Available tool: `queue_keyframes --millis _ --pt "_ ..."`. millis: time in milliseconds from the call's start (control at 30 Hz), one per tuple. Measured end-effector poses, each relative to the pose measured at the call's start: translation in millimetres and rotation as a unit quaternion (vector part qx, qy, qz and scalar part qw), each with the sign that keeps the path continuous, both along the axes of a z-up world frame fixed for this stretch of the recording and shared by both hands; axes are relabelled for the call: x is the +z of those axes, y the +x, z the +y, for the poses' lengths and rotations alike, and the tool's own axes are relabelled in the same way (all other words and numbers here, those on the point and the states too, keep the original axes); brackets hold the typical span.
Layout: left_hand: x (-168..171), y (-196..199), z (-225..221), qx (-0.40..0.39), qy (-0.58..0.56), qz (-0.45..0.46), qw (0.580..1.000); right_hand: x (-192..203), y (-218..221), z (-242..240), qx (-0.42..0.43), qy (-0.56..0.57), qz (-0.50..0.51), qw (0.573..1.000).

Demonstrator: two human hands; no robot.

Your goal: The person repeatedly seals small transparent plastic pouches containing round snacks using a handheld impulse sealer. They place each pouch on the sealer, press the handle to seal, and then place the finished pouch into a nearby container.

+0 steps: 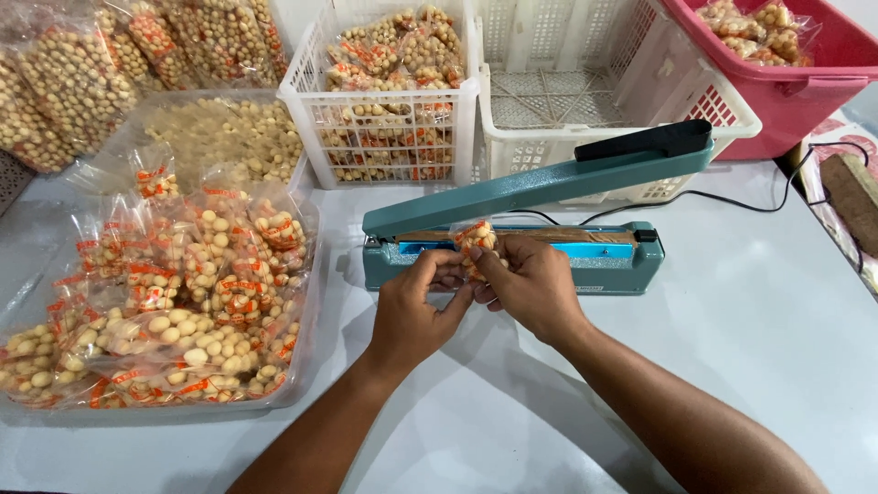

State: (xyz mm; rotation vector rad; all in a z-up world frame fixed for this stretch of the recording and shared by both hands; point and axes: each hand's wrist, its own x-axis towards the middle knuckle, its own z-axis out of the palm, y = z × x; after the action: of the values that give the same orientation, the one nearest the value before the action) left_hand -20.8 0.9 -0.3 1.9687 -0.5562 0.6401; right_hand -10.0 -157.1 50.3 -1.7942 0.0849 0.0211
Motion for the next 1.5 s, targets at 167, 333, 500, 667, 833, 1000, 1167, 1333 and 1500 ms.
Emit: queue_keyframes --millis 167,333,500,667,833,1000,1167,1333,1500 --pt "-8 -4 -3 0.026 -0.003 -0.011 1.000 -10 -11 -9 0.014 0.026 -0.008 1.000" --pt "2 -11 -7 -0.021 -0.149 0.131 0.980 -24 -26 -32 0.028 0.120 0.053 0.991" --pt "-16 1 -7 -0.143 -0.248 0.274 0.918 -61 -25 -52 0.149 0.173 -0.044 0.973" --pt "-16 -5 -9 -0.139 -0.259 0.242 0.925 -63 -23 -54 0.172 0.104 -0.106 0.974" --pt "-5 -11 -10 -0.112 -0.213 0.227 0.944 -63 -24 -54 0.116 0.102 -0.183 0.971" --pt "-11 -11 -8 -0.132 -0.207 0.230 0.942 -66 -25 -55 0.085 0.136 -0.189 0.969" --pt "-8 -15 -15 -0.142 -0.215 0.240 0.936 -66 -24 -56 0.076 0.150 -0.190 0.967" --pt "-16 -13 -15 -0.152 -0.241 0.277 0.917 -70 -24 -53 0.087 0.158 -0.182 0.967" --pt "-23 -9 -15 -0.145 -0.284 0.301 0.899 -74 -24 -50 0.111 0.158 -0.171 0.966"
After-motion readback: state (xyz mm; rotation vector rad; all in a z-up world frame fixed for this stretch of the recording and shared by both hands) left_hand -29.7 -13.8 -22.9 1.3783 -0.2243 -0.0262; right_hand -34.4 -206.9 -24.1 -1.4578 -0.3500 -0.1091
